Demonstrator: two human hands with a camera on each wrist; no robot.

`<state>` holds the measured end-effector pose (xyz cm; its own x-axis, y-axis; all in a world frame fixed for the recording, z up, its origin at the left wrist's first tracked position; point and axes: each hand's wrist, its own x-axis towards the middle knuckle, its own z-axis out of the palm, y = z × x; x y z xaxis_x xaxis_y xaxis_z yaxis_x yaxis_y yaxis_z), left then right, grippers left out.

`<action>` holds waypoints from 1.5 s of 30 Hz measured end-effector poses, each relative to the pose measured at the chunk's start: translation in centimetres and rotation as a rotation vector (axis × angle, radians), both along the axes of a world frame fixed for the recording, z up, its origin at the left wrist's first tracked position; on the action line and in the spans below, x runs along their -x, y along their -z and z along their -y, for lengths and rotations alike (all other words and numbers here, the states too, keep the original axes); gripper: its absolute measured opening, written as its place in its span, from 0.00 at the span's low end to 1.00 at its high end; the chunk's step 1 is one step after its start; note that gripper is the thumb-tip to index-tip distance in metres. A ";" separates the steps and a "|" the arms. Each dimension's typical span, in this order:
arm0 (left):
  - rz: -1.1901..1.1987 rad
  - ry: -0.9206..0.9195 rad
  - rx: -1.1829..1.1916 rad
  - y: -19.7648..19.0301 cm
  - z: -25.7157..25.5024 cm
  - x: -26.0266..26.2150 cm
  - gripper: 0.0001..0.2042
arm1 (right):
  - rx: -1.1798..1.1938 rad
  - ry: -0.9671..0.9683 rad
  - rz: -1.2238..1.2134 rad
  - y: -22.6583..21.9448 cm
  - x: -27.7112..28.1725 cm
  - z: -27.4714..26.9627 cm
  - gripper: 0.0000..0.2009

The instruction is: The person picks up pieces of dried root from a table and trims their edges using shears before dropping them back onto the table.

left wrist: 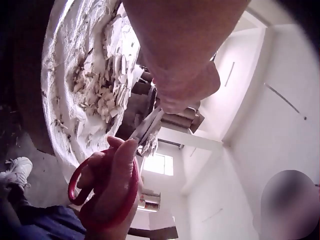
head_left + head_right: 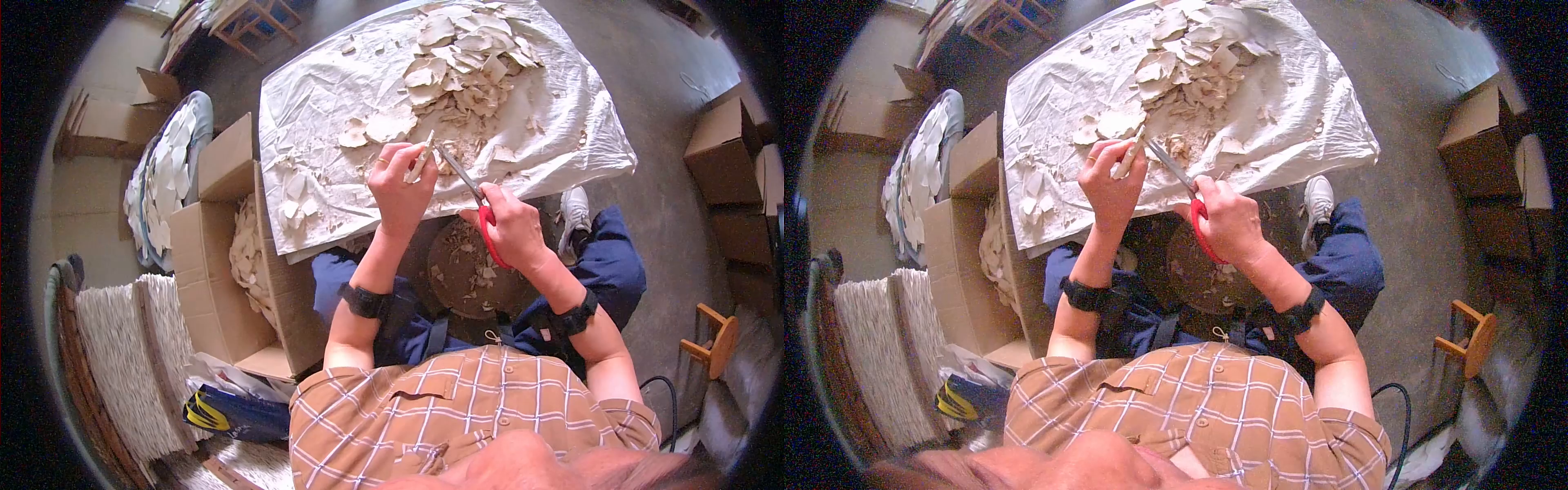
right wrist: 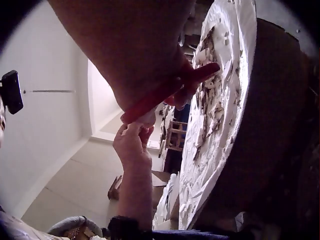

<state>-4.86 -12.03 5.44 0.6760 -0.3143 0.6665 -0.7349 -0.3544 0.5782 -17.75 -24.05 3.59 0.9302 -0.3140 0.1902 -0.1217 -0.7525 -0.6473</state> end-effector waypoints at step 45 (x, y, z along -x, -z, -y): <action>-1.040 -0.032 1.008 2.9 -8.3 -9.1 0.09 | -1.394 0.205 0.167 -1.5 -0.2 3.2 0.15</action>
<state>4.26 -3.71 2.52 0.9804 0.0070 -0.1967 0.1656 0.5105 0.8438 -17.54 -27.25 5.12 0.8439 -0.4570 -0.2811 0.0015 0.5260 -0.8505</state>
